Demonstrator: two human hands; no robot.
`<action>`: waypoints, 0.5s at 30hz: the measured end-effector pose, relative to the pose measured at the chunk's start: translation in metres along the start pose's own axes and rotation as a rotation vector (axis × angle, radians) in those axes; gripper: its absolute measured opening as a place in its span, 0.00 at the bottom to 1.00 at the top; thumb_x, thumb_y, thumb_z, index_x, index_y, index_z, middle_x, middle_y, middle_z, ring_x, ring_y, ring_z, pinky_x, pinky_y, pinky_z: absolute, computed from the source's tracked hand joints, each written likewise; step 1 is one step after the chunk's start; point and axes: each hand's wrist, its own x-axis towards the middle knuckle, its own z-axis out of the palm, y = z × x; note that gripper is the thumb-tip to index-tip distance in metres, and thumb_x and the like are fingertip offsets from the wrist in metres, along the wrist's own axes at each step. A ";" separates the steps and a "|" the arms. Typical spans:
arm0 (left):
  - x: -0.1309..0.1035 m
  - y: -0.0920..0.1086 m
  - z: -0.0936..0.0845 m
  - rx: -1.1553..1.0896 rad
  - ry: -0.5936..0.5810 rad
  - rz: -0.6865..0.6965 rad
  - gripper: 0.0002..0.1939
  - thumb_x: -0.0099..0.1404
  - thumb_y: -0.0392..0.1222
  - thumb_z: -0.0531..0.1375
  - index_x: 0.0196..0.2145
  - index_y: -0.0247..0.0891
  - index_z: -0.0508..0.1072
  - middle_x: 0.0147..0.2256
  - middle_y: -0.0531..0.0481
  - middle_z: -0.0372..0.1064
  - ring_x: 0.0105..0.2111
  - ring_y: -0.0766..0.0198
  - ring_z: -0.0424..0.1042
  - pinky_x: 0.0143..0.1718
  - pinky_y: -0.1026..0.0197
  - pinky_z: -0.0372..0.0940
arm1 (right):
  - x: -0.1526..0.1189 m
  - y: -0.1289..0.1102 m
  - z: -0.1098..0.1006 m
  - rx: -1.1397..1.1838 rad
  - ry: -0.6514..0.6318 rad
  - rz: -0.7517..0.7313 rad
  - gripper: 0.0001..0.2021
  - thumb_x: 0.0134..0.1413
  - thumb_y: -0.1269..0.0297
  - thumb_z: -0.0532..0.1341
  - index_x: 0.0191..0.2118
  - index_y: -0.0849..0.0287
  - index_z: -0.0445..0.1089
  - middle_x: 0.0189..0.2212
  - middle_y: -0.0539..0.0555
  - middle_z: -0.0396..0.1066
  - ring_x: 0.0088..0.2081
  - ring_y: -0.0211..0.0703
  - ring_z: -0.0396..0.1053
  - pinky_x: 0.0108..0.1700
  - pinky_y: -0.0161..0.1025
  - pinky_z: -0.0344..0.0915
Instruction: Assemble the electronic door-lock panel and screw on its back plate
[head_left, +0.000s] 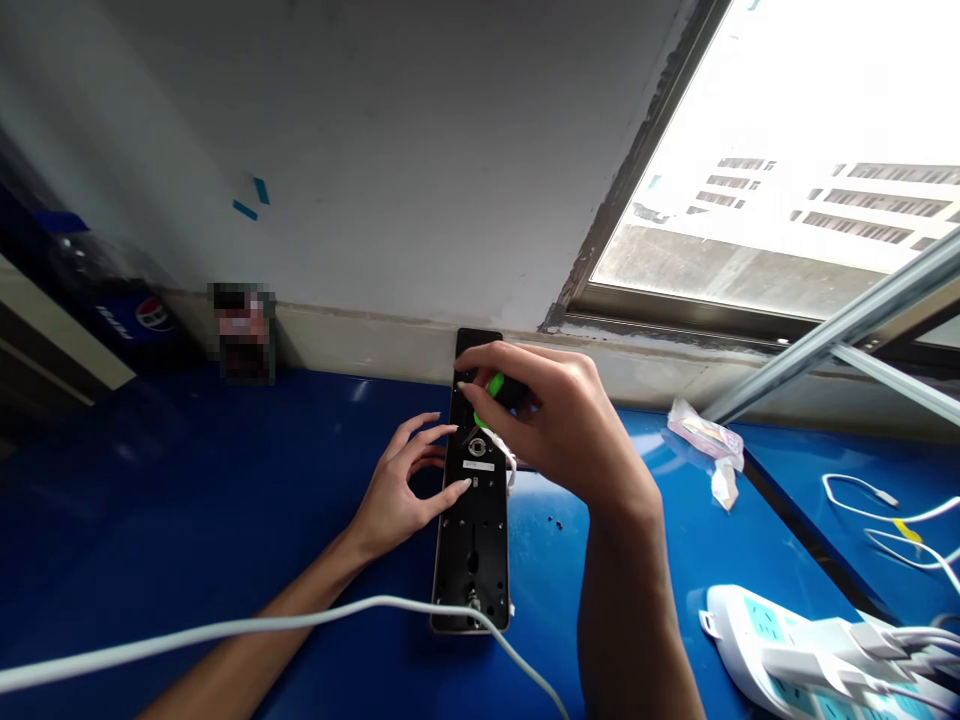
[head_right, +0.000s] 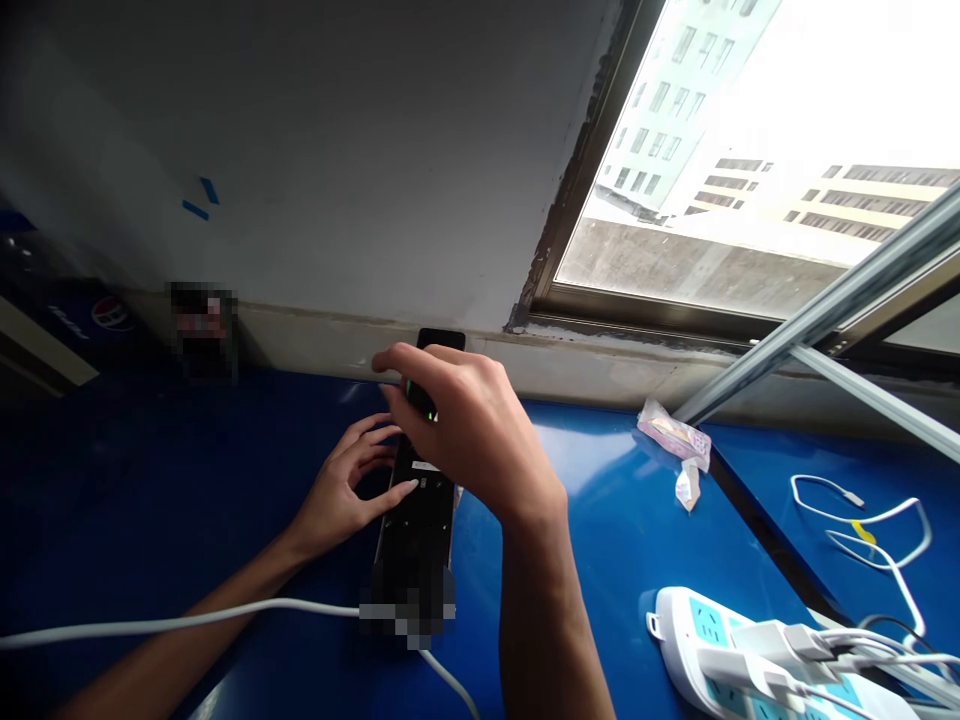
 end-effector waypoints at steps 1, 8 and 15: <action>0.000 0.000 0.000 0.000 -0.004 0.002 0.29 0.65 0.46 0.72 0.62 0.51 0.73 0.69 0.46 0.56 0.50 0.57 0.80 0.57 0.48 0.80 | 0.000 -0.001 0.000 0.006 -0.020 0.002 0.15 0.65 0.72 0.62 0.55 0.54 0.75 0.40 0.51 0.80 0.34 0.37 0.72 0.38 0.36 0.68; -0.001 -0.001 0.000 0.005 -0.007 -0.008 0.30 0.65 0.45 0.72 0.63 0.54 0.72 0.68 0.48 0.56 0.50 0.59 0.80 0.57 0.50 0.79 | 0.001 -0.005 -0.003 -0.050 -0.014 0.029 0.10 0.66 0.67 0.64 0.51 0.54 0.76 0.39 0.51 0.79 0.35 0.39 0.73 0.40 0.37 0.68; -0.001 -0.004 0.001 0.017 -0.006 -0.002 0.30 0.66 0.46 0.72 0.63 0.55 0.72 0.68 0.49 0.56 0.50 0.58 0.80 0.57 0.50 0.79 | 0.001 -0.004 -0.004 -0.031 -0.037 0.046 0.15 0.63 0.67 0.64 0.55 0.54 0.73 0.42 0.51 0.79 0.37 0.40 0.73 0.42 0.38 0.68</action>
